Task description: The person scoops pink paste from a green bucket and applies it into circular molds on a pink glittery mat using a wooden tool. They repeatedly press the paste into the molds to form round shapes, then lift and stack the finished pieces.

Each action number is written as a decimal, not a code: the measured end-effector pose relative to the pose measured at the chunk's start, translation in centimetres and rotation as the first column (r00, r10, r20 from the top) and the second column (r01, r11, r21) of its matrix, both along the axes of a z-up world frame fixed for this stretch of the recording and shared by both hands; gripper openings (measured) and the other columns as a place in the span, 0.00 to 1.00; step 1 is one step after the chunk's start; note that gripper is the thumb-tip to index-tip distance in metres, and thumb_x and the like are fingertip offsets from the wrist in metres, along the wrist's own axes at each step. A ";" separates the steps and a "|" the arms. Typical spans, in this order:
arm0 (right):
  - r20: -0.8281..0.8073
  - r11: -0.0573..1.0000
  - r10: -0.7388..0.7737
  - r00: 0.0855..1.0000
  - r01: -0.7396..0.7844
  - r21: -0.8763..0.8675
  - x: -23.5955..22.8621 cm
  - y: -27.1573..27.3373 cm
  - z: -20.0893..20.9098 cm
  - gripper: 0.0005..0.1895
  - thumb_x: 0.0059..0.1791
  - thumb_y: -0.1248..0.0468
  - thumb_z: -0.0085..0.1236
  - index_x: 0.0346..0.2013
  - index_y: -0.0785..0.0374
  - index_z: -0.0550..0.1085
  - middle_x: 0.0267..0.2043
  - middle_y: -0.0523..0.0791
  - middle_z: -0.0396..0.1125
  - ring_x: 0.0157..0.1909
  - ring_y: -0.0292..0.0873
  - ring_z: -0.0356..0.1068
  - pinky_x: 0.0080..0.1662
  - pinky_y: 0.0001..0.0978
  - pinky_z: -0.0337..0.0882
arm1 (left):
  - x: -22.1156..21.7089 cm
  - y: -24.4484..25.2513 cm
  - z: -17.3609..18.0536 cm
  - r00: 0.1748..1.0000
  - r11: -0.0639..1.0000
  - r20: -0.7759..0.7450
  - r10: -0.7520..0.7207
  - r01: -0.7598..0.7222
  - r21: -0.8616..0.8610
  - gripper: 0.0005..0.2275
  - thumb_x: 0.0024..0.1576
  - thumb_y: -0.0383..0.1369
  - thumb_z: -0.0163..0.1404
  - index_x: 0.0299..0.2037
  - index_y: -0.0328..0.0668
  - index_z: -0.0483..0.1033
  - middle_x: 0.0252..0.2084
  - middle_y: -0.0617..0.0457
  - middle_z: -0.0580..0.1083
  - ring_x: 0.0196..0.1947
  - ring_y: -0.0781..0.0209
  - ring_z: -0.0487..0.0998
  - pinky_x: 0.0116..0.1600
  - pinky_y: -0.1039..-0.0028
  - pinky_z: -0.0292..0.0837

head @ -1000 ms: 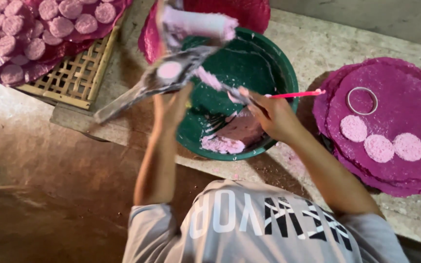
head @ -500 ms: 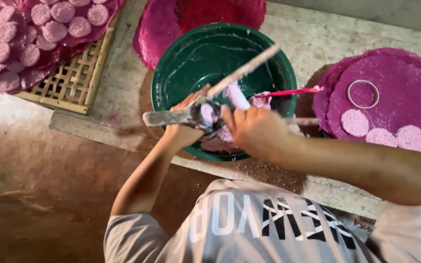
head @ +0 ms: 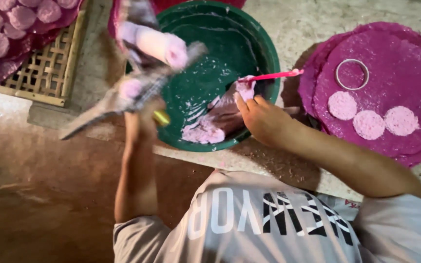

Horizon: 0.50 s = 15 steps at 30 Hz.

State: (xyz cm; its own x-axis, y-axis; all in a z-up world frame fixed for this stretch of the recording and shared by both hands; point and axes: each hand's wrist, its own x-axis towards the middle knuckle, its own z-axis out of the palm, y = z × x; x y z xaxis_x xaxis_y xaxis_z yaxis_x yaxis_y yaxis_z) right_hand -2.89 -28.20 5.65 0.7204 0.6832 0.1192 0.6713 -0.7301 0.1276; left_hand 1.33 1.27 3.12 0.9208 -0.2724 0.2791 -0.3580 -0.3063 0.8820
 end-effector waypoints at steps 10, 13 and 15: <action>0.033 -0.570 0.702 0.712 0.534 0.624 -7.7 -12.1 3.6 0.48 0.53 0.42 0.60 0.72 0.75 0.56 0.51 0.62 0.71 0.45 0.50 0.73 0.44 0.36 0.75 | -8.1 -19.3 3.1 0.843 0.811 -0.152 -0.515 0.537 0.230 0.18 0.50 0.34 0.58 0.50 0.41 0.73 0.41 0.48 0.77 0.41 0.49 0.79 0.45 0.60 0.73; -0.077 -0.431 0.742 0.666 0.562 0.706 -9.3 -19.0 4.9 0.46 0.51 0.50 0.65 0.73 0.72 0.55 0.56 0.67 0.68 0.49 0.51 0.74 0.32 0.27 0.77 | -8.3 -23.3 3.9 0.808 0.758 -0.160 -0.568 0.589 0.280 0.18 0.49 0.36 0.58 0.49 0.42 0.73 0.40 0.48 0.77 0.39 0.48 0.79 0.44 0.59 0.73; -0.159 -0.307 0.663 0.732 0.459 0.833 -10.8 -22.3 4.2 0.44 0.50 0.54 0.65 0.74 0.67 0.54 0.61 0.68 0.66 0.52 0.50 0.75 0.30 0.24 0.78 | -8.4 -25.2 4.1 0.802 0.732 -0.182 -0.569 0.594 0.333 0.19 0.48 0.37 0.59 0.49 0.43 0.73 0.39 0.49 0.77 0.39 0.48 0.80 0.43 0.59 0.73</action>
